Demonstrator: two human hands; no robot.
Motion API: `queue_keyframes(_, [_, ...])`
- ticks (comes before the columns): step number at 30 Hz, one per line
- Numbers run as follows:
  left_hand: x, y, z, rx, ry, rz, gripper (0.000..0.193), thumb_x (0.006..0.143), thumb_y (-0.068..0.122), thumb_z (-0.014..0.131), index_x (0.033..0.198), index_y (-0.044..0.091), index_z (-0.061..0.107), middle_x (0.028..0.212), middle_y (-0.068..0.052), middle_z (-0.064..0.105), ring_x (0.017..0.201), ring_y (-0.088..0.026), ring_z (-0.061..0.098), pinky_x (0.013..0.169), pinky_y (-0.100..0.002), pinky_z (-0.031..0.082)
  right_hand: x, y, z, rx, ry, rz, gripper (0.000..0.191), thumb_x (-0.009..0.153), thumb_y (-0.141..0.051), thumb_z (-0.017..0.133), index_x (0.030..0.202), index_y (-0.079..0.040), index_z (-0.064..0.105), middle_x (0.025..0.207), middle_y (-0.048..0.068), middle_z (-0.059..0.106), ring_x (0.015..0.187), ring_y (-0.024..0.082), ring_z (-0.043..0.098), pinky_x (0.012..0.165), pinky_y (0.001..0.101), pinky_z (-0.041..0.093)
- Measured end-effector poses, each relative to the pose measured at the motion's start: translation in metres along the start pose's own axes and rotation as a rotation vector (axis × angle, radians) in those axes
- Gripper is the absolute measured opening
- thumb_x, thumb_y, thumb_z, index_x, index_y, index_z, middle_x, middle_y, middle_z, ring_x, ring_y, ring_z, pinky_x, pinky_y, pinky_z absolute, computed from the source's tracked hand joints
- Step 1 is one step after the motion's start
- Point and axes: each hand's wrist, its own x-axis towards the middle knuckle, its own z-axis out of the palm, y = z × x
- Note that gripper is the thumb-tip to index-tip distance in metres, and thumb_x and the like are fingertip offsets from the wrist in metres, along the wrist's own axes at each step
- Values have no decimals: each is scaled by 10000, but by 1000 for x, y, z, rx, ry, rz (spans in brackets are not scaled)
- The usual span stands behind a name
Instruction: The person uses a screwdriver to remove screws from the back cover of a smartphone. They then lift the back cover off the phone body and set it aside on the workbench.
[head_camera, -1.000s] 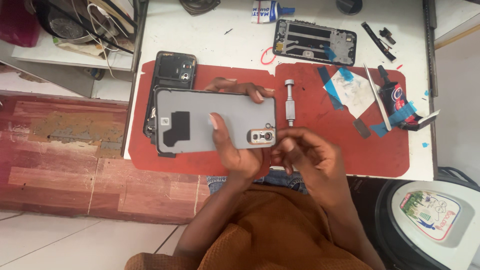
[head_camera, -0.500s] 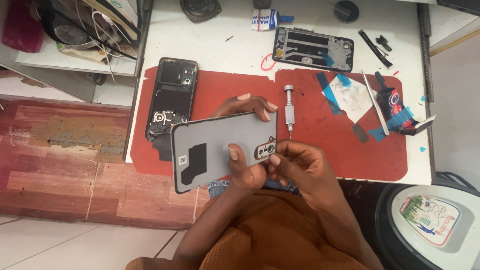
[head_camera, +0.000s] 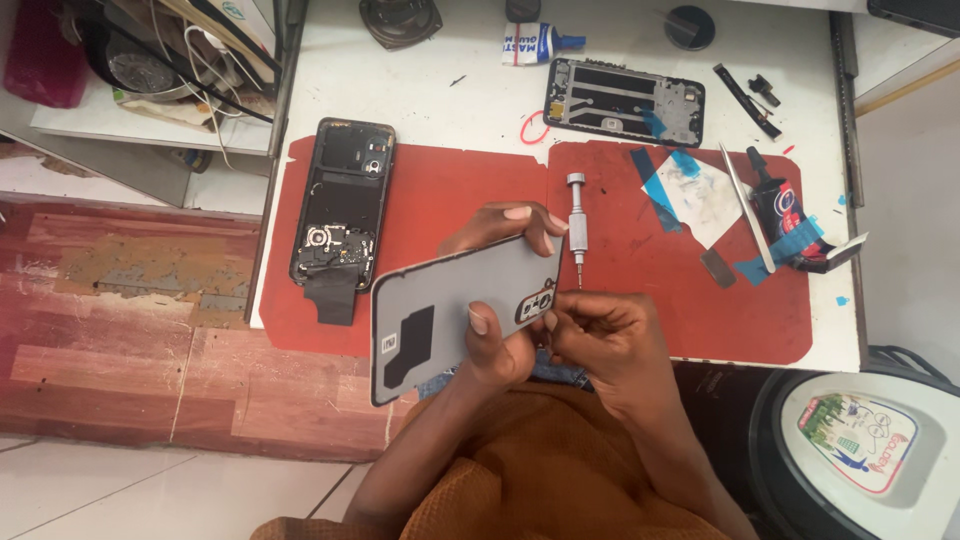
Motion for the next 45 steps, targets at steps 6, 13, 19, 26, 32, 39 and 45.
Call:
queue_keyframes(6, [0,-2,0,28,0,30,606,1104,603,479,1391,70,512,1083,-136,558,1040,-231,564,975,-398,474,0,-2,2,-62,13,5,150,943,-18,680,1018,58,785,760,58,730,605,57,592,536,206,474])
queue_keyframes(13, [2,1,0,46,18,32,619,1093,595,507,1399,57,516,1089,-141,559,1046,-233,560,985,-401,473,-2,-3,2,-103,19,-11,168,964,-51,668,1016,66,776,762,46,724,619,51,593,536,200,465])
queue_keyframes(19, [5,0,0,110,100,141,604,1088,582,519,1405,69,527,1043,-146,596,1026,-246,576,962,-412,488,2,-5,-1,162,-116,119,222,991,-140,648,1058,53,734,764,70,711,620,81,612,515,209,434])
queue_keyframes(26, [5,0,-2,197,51,215,552,1106,555,471,1452,127,506,1039,-131,593,1029,-240,583,942,-401,498,-1,-2,-1,205,-107,134,205,980,-142,665,1044,37,742,776,45,693,642,62,573,538,201,415])
queue_keyframes(32, [2,0,-1,222,-41,170,536,1115,561,443,1423,127,502,1072,-119,581,1054,-237,580,946,-378,493,0,6,-2,191,-71,62,176,982,-93,672,946,60,751,711,41,656,608,70,558,537,221,438])
queue_keyframes(39, [6,0,-2,216,-131,128,592,1079,592,438,1383,96,551,1094,-125,581,1031,-230,579,883,-365,492,2,7,-9,154,-26,9,161,917,55,603,858,73,752,722,87,720,525,72,500,475,216,367])
queue_keyframes(45, [12,12,-1,320,-236,104,642,1059,649,406,1280,70,570,1098,-150,600,1123,-303,614,828,-390,537,3,6,-11,134,-44,30,181,887,103,585,815,70,747,684,87,700,503,69,495,459,214,359])
